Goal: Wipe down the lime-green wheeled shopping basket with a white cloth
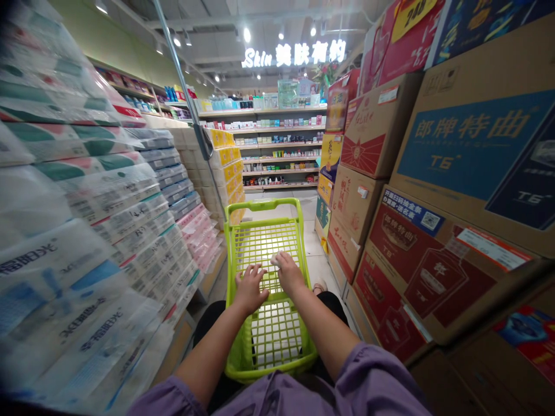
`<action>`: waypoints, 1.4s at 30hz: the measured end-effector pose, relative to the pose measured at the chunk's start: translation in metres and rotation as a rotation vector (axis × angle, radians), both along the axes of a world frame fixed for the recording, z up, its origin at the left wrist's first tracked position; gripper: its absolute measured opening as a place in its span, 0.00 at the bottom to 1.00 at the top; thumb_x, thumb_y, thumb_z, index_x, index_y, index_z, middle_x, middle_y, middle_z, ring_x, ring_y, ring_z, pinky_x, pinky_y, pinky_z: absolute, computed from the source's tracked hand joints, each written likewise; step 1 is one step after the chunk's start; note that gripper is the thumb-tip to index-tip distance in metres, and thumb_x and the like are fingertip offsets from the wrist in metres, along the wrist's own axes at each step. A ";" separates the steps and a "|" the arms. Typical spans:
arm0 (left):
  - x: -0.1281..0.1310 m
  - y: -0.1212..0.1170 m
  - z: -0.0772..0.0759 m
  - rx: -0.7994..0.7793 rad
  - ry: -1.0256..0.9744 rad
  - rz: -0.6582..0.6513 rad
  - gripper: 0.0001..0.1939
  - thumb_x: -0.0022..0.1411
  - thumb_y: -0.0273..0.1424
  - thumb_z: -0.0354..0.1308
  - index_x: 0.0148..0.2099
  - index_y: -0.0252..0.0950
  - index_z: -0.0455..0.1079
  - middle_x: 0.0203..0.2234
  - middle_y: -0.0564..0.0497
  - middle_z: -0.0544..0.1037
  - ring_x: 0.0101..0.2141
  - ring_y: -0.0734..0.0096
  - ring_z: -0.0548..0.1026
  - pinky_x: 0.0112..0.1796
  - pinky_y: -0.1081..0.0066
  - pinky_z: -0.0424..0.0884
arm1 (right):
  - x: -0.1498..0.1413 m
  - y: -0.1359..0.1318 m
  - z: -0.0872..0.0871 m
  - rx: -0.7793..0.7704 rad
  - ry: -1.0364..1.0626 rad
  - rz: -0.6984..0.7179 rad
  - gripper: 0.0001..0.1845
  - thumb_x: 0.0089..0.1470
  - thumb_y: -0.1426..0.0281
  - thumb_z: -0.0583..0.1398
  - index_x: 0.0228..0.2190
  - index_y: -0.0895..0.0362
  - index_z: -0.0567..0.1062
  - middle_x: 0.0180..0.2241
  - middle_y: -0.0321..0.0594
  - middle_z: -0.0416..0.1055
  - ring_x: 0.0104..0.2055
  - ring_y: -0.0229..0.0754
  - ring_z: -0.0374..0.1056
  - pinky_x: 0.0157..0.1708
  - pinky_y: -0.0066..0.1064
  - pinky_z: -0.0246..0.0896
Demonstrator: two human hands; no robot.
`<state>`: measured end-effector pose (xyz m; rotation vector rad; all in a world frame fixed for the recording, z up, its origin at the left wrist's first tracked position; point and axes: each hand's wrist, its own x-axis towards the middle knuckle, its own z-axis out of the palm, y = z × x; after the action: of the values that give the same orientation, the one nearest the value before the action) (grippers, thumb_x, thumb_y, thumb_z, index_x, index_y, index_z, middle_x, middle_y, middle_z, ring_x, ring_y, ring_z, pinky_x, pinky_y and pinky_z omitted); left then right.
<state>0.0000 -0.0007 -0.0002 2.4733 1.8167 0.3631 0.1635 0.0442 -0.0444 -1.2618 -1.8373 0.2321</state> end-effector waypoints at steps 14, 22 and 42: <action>-0.001 0.002 -0.003 0.020 -0.009 0.001 0.27 0.54 0.35 0.56 0.57 0.44 0.63 0.62 0.47 0.62 0.62 0.52 0.54 0.59 0.45 0.47 | -0.002 0.003 -0.004 0.028 -0.041 0.110 0.28 0.48 0.83 0.52 0.49 0.53 0.73 0.56 0.42 0.66 0.63 0.45 0.57 0.60 0.45 0.58; 0.000 0.000 0.000 0.006 -0.005 0.005 0.26 0.55 0.35 0.56 0.57 0.43 0.63 0.62 0.47 0.61 0.62 0.52 0.54 0.59 0.44 0.47 | 0.000 0.003 -0.001 0.007 -0.012 -0.059 0.27 0.51 0.82 0.52 0.51 0.55 0.71 0.57 0.49 0.65 0.63 0.48 0.56 0.62 0.51 0.54; -0.001 0.002 -0.002 0.020 0.018 0.004 0.26 0.55 0.36 0.55 0.57 0.41 0.64 0.62 0.47 0.61 0.62 0.53 0.54 0.59 0.44 0.48 | 0.004 -0.010 0.025 -0.066 -0.308 0.131 0.26 0.52 0.81 0.56 0.52 0.54 0.71 0.56 0.45 0.67 0.58 0.46 0.63 0.56 0.39 0.61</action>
<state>-0.0012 0.0009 -0.0020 2.4942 1.8343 0.3620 0.1671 0.0344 -0.0197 -1.2788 -2.1957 0.1782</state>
